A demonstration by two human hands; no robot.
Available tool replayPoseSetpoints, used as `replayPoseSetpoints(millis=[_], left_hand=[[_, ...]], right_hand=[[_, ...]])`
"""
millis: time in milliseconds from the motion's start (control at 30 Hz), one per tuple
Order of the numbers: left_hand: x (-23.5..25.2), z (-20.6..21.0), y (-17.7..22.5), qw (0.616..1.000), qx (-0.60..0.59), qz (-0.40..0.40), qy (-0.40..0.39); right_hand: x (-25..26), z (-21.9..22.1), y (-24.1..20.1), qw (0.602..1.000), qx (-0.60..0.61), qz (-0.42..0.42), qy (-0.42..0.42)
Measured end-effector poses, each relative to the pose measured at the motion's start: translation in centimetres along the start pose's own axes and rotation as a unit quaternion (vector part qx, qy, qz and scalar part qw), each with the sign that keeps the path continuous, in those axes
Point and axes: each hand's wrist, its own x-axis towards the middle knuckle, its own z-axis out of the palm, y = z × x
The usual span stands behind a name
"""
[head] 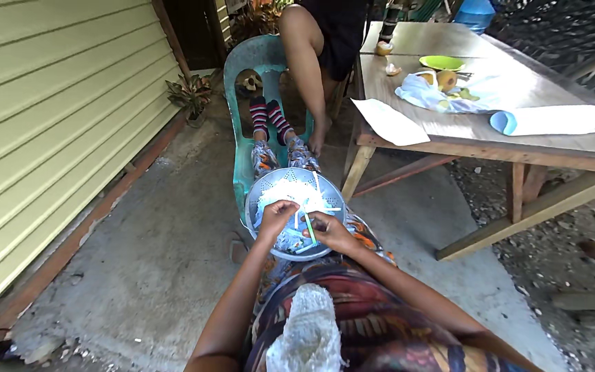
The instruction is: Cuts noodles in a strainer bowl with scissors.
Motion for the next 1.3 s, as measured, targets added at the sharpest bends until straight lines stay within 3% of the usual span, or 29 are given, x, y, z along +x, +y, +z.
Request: replayPoseSetpoints(millis=[233, 1300], left_hand=[[0.05, -0.04, -0.05, 1.0, -0.003, 0.002, 0.014], [0.01, -0.07, -0.08, 1.0, -0.007, 0.003, 0.007]], right_hand=[[0.0, 0.01, -0.04, 0.999, 0.016, -0.014, 0.026], [0.09, -0.02, 0.02, 1.0, -0.015, 0.019, -0.012]])
